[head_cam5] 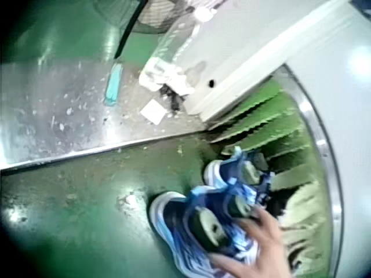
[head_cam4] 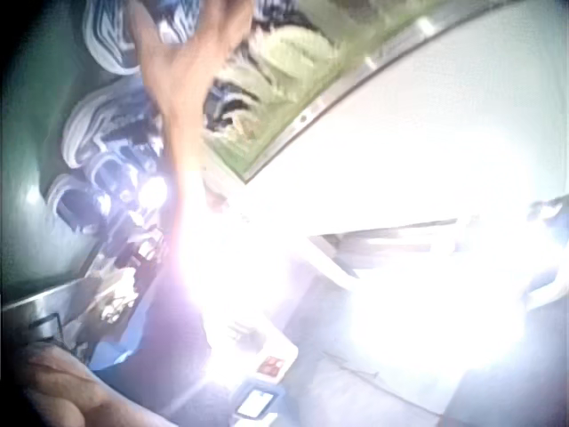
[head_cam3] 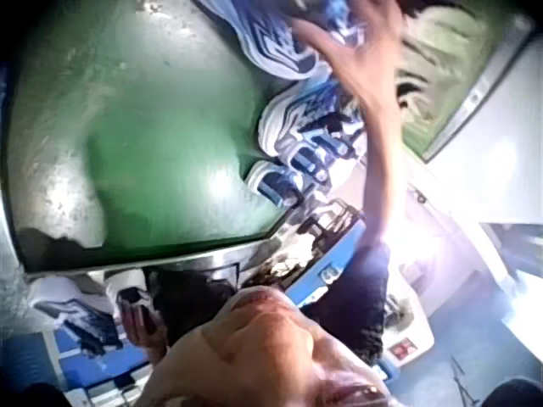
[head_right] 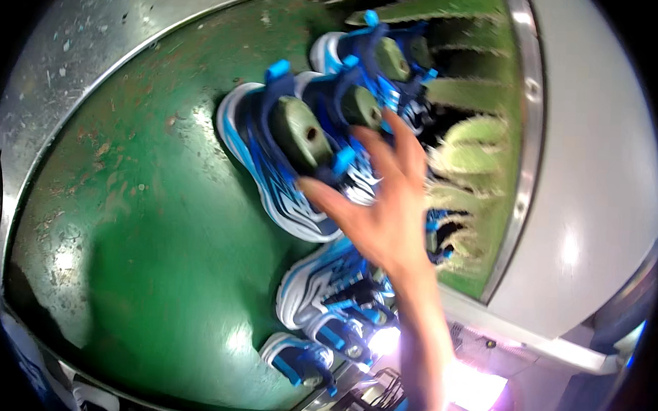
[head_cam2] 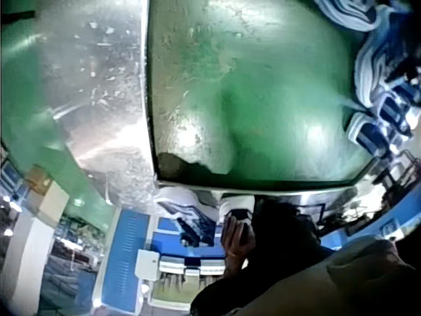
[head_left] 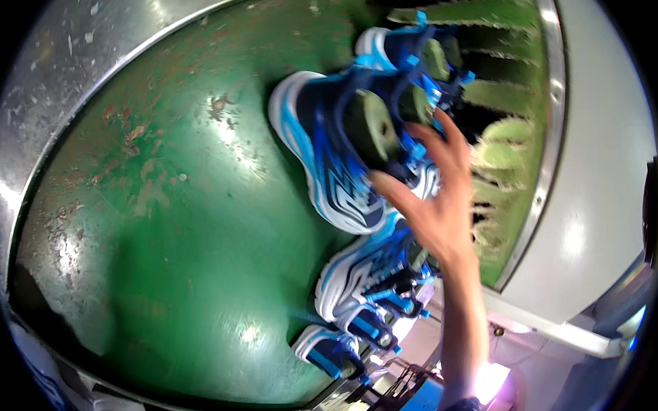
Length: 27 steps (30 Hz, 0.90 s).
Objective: The person repeatedly picks up blue and white sneakers from a metal table, places them into a yellow and blue processing machine, and then removes them to place them back on the table. The person handles the shoes one at a time in a continuous loop.
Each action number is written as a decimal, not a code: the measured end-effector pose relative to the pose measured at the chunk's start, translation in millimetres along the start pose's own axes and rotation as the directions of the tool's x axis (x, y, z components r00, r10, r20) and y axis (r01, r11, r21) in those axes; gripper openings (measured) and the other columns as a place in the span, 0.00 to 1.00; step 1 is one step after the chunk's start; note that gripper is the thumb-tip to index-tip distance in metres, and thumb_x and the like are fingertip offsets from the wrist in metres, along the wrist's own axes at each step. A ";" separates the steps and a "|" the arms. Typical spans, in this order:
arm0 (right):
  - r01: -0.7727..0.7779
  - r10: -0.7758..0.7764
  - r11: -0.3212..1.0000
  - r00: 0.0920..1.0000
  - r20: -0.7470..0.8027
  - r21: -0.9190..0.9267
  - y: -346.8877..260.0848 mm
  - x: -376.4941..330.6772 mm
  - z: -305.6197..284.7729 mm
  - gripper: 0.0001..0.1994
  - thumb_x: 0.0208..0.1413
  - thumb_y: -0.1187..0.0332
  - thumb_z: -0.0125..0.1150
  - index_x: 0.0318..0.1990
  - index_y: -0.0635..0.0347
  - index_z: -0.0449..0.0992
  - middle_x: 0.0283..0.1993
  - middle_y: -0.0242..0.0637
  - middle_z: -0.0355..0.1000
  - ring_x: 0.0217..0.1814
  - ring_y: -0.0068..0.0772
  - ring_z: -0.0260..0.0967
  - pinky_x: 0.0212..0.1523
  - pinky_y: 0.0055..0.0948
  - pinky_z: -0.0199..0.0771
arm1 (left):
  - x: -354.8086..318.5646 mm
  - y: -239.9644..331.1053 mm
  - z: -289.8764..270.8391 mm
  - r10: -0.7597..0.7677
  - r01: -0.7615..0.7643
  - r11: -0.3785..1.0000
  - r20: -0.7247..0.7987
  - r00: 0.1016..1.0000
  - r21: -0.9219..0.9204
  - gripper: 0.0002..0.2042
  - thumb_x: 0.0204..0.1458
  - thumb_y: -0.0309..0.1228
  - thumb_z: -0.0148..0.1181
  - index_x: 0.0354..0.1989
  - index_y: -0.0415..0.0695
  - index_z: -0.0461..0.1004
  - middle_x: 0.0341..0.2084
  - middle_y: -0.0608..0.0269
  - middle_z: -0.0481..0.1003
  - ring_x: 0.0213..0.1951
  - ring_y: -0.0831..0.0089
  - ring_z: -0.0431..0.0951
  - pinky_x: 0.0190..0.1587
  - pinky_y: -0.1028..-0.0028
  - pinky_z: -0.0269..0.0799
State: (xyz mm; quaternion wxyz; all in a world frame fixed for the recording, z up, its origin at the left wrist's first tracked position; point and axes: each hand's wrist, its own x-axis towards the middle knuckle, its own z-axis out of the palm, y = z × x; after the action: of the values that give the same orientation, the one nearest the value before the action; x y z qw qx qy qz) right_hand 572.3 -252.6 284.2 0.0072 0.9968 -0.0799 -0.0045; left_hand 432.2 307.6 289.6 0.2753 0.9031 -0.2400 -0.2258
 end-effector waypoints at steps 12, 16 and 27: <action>-0.177 0.172 0.913 0.984 0.047 0.367 -77.7 -65.2 -18.6 0.31 0.40 0.60 0.73 0.50 0.67 0.67 0.53 0.54 0.67 0.48 0.58 0.71 0.47 0.39 0.75 | -20.0 15.3 3.2 -0.013 0.004 0.990 -0.065 0.998 -0.140 0.20 0.47 0.25 0.62 0.50 0.34 0.73 0.49 0.40 0.73 0.51 0.49 0.75 0.53 0.61 0.71; -0.016 0.347 0.605 0.905 -0.246 0.796 -146.0 -209.0 -120.5 0.30 0.42 0.65 0.71 0.53 0.66 0.65 0.55 0.51 0.68 0.53 0.54 0.70 0.51 0.44 0.75 | -16.5 20.1 -10.3 0.019 0.005 0.948 0.072 0.997 -0.319 0.32 0.48 0.37 0.66 0.59 0.32 0.64 0.55 0.40 0.68 0.59 0.53 0.69 0.64 0.62 0.59; -0.020 0.661 0.393 0.702 -0.267 0.920 -323.5 -525.7 -218.2 0.41 0.49 0.71 0.66 0.69 0.58 0.49 0.69 0.52 0.52 0.71 0.49 0.53 0.68 0.51 0.55 | -46.9 192.5 -36.1 0.604 0.410 0.506 0.651 0.460 -0.759 0.49 0.38 0.48 0.73 0.65 0.34 0.54 0.53 0.53 0.71 0.52 0.64 0.75 0.57 0.68 0.69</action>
State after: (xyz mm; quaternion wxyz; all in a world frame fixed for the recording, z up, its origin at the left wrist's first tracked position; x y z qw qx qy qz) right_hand 107.1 153.5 501.7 -0.4716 0.7567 -0.2815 0.3546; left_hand 355.5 206.7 446.1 0.5289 0.3622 -0.2609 -0.7218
